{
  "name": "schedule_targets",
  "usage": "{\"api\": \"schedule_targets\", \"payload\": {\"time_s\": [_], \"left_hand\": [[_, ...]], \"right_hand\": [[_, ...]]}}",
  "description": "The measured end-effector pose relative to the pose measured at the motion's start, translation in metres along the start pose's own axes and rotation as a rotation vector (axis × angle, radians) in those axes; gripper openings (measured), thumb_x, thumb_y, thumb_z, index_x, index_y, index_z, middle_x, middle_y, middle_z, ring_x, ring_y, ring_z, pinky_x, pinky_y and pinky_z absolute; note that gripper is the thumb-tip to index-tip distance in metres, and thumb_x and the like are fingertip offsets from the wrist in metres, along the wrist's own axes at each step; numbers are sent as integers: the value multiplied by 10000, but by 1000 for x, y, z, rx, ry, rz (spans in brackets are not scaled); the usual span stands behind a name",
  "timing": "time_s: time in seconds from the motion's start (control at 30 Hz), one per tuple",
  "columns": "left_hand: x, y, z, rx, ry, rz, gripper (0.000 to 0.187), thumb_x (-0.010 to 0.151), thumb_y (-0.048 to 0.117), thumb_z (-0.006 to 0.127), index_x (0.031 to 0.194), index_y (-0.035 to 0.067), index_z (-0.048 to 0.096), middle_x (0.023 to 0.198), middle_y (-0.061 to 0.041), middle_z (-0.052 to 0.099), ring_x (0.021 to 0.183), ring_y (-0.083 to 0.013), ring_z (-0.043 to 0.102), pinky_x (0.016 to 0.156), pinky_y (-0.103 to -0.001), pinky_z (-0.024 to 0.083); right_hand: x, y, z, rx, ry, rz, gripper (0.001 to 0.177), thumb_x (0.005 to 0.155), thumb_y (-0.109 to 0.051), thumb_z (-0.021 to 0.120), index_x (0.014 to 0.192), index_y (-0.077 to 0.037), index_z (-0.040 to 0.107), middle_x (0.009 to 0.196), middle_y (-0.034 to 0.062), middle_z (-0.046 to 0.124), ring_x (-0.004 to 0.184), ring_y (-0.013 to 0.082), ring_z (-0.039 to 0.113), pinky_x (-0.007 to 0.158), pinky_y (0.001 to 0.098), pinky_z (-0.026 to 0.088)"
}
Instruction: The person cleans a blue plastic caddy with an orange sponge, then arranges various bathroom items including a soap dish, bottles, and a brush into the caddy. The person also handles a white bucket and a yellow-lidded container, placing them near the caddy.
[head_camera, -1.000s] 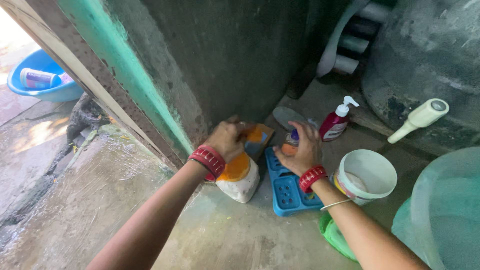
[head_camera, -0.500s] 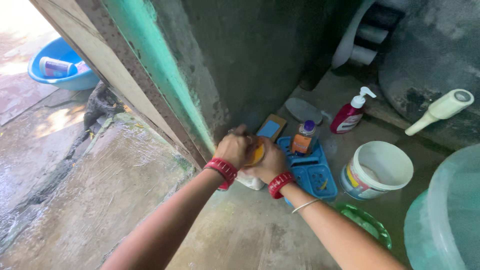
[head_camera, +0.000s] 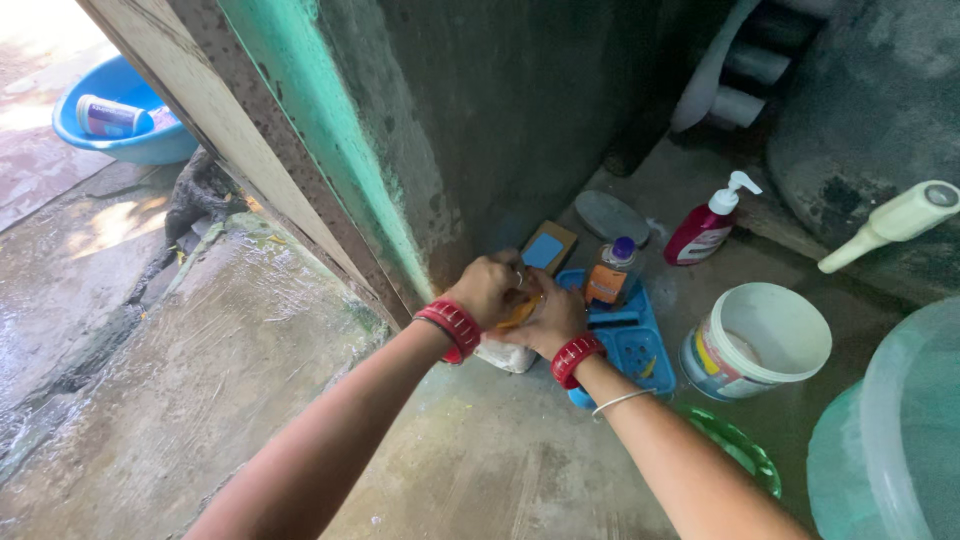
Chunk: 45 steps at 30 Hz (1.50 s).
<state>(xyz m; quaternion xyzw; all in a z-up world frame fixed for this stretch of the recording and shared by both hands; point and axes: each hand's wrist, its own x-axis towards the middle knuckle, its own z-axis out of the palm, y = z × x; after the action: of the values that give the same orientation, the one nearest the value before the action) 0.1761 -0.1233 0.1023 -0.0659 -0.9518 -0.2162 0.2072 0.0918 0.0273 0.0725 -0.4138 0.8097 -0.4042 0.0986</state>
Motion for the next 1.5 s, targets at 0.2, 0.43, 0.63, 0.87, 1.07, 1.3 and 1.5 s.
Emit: {"api": "schedule_targets", "payload": {"time_s": [0.2, 0.43, 0.63, 0.87, 1.07, 1.3, 1.5], "left_hand": [[9, -14, 19, 397, 99, -323, 191, 739, 117, 743, 905, 169, 821, 1075, -191, 694, 911, -364, 695, 773, -433, 593], [8, -2, 13, 207, 96, -271, 222, 706, 161, 788, 926, 174, 813, 970, -160, 703, 894, -362, 700, 789, -440, 583], [-12, -21, -14, -148, -109, 151, 195, 751, 140, 802, 936, 197, 819, 956, -78, 756, 911, -287, 722, 809, -389, 594], [8, -27, -11, 496, -335, -403, 155, 750, 169, 811, 895, 115, 796, 954, -183, 728, 909, -334, 715, 796, -420, 600], [15, -4, 5, 237, -42, -57, 154, 737, 115, 767, 871, 159, 828, 808, -148, 742, 841, -346, 706, 775, -445, 572], [-11, -24, -36, 22, -303, -50, 227, 646, 121, 770, 845, 215, 826, 831, -37, 776, 783, -244, 743, 746, -358, 595], [14, -15, -2, 99, -158, 68, 125, 703, 170, 775, 817, 185, 823, 827, -116, 743, 769, -308, 718, 747, -402, 585]], "right_hand": [[-4, -9, -9, 34, 29, -48, 1079, 434, -530, 991, 1348, -115, 596, 1196, 121, 746, 1114, 268, 719, 969, 387, 550], [-1, -7, -8, 13, 10, -22, 1025, 436, -525, 965, 1327, -149, 628, 1158, 83, 770, 1106, 265, 729, 986, 388, 548], [1, -8, -11, -59, -9, -79, 1039, 439, -530, 1005, 1306, -117, 610, 1187, 71, 753, 1122, 260, 701, 1101, 476, 360], [-3, -5, -8, 19, -26, -51, 1032, 439, -533, 962, 1337, -154, 621, 1213, 69, 758, 1154, 253, 697, 1090, 417, 428], [-2, -2, -13, -55, -68, -13, 1048, 449, -547, 972, 1344, -162, 587, 1201, 64, 769, 1165, 252, 695, 1182, 461, 317], [-2, -8, -10, -27, -60, -26, 1021, 446, -505, 980, 1336, -178, 601, 1242, 61, 744, 1182, 266, 668, 1161, 494, 282], [-3, -5, -15, 101, -75, -4, 1049, 435, -507, 965, 1351, -158, 591, 1229, 65, 749, 1177, 241, 696, 1139, 429, 386]]}}
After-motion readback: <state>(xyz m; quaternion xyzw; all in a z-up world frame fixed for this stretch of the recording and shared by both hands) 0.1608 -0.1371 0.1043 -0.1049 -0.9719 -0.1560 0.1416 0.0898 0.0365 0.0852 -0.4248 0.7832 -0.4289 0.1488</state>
